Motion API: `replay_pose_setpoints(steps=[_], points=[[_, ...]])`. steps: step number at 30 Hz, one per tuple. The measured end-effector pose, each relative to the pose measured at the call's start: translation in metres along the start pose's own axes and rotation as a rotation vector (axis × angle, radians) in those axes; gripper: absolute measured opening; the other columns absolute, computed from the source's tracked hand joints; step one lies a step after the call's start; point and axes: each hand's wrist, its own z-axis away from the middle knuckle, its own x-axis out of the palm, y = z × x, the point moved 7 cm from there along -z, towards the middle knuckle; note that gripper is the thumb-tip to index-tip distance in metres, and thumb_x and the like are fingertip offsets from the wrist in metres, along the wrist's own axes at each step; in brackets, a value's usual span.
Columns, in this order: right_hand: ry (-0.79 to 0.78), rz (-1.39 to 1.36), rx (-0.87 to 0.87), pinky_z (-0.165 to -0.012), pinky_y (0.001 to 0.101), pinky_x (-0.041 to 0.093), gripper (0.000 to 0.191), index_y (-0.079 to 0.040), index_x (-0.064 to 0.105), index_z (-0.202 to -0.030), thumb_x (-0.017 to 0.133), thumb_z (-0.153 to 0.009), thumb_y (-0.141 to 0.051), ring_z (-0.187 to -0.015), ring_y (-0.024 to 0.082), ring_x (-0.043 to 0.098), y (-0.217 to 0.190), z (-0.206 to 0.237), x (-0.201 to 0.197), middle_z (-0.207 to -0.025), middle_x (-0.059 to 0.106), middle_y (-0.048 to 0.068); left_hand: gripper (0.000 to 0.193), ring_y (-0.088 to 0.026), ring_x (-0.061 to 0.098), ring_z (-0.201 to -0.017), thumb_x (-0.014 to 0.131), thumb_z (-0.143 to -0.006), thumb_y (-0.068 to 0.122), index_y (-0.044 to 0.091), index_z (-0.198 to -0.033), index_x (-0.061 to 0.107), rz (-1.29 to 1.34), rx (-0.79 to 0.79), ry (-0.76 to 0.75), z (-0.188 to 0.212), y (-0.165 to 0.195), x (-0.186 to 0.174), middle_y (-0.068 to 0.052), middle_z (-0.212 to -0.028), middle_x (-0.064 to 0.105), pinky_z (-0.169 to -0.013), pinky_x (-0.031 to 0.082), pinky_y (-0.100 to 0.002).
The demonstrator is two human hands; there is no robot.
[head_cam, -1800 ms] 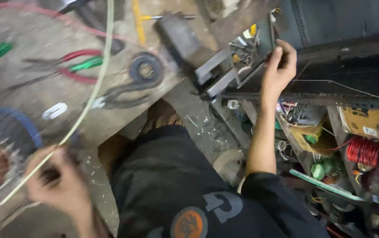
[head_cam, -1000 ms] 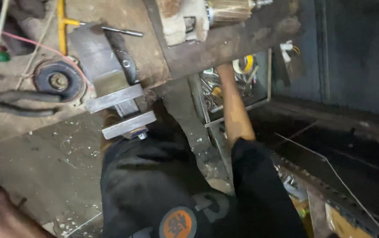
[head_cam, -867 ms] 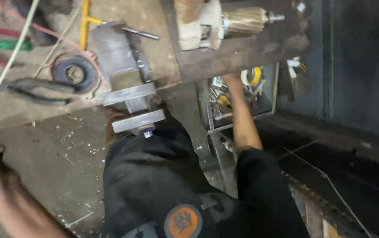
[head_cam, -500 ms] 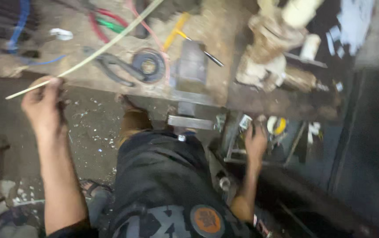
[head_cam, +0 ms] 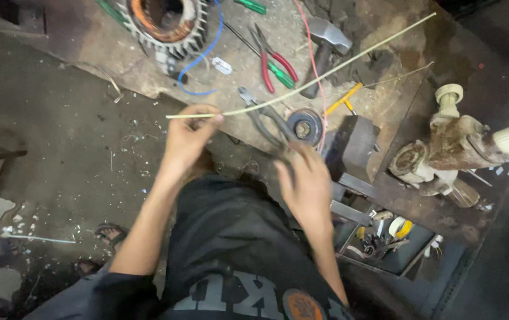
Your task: The person is repairing an electrical motor by hand. They use a thin stick to push wires into the motor's stator slots and use pliers to adjust and secure the copper windings.
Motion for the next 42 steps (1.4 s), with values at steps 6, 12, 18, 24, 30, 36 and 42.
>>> replay_pose_setpoints(steps=[6, 12, 18, 24, 30, 36, 42], points=[[-0.074, 0.509, 0.070, -0.102, 0.0636, 0.038, 0.056, -0.002, 0.059, -0.130, 0.072, -0.089, -0.038, -0.132, 0.044, 0.049, -0.034, -0.085, 0.089, -0.141, 0.055, 0.026, 0.018, -0.002, 0.056, -0.063, 0.080, -0.090, 0.014, 0.005, -0.105, 0.076, 0.099, -0.101, -0.095, -0.009, -0.007, -0.012, 0.003, -0.080, 0.069, -0.054, 0.046, -0.020], [-0.117, 0.592, 0.125, -0.095, 0.0577, 0.044, 0.048, -0.002, 0.061, -0.127, 0.070, -0.092, -0.034, -0.116, 0.040, 0.059, -0.039, -0.108, 0.096, -0.126, 0.063, 0.022, 0.021, -0.005, 0.068, -0.072, 0.075, -0.094, 0.014, 0.004, -0.113, 0.071, 0.265, -0.195, -0.259, -0.017, -0.014, -0.024, 0.000, -0.088, 0.073, -0.058, 0.052, -0.021], [-0.048, 0.488, 0.223, -0.087, 0.0517, 0.048, 0.039, 0.003, 0.057, -0.120, 0.067, -0.096, -0.026, -0.104, 0.041, 0.062, -0.049, -0.084, 0.089, -0.115, 0.064, 0.025, 0.022, -0.009, 0.073, -0.079, 0.072, -0.095, 0.015, 0.004, -0.113, 0.066, 0.429, -0.275, -0.284, -0.030, -0.022, -0.030, 0.000, -0.096, 0.076, -0.065, 0.056, -0.022], [0.006, -0.327, 0.661, -0.073, 0.0403, 0.051, 0.031, 0.004, 0.054, -0.124, 0.062, -0.106, -0.020, -0.088, 0.036, 0.062, -0.023, -0.031, 0.103, -0.098, 0.067, 0.019, 0.022, -0.003, 0.062, -0.072, 0.077, -0.095, 0.018, 0.004, -0.112, 0.075, 0.330, -0.257, -0.238, -0.036, -0.033, -0.029, 0.002, -0.087, 0.072, -0.061, 0.051, -0.020], [-0.141, -0.582, 0.680, -0.075, 0.0306, 0.051, 0.025, 0.000, 0.070, -0.107, 0.072, -0.100, -0.025, -0.081, 0.010, 0.059, -0.025, -0.034, 0.138, -0.089, 0.067, 0.004, 0.019, -0.001, 0.059, -0.070, 0.080, -0.092, 0.016, 0.005, -0.107, 0.078, 0.376, -0.265, -0.187, -0.035, -0.039, -0.014, 0.002, -0.089, 0.075, -0.058, 0.046, -0.019], [-0.127, -0.584, 0.521, -0.087, 0.0312, 0.052, 0.023, -0.003, 0.070, -0.112, 0.067, -0.102, -0.023, -0.093, 0.015, 0.064, -0.035, -0.040, 0.129, -0.099, 0.071, 0.005, 0.020, -0.002, 0.064, -0.075, 0.080, -0.091, 0.015, 0.005, -0.109, 0.078, 0.413, -0.269, -0.207, -0.027, -0.032, -0.006, 0.001, -0.093, 0.077, -0.061, 0.046, -0.019], [-0.097, -0.444, 0.431, -0.092, 0.0350, 0.053, 0.021, -0.001, 0.069, -0.113, 0.069, -0.100, -0.017, -0.101, 0.024, 0.068, -0.029, -0.038, 0.124, -0.109, 0.071, 0.013, 0.021, -0.001, 0.062, -0.077, 0.080, -0.091, 0.014, 0.003, -0.109, 0.079, 0.372, -0.238, -0.166, -0.025, -0.029, -0.007, 0.001, -0.097, 0.077, -0.062, 0.046, -0.018]])
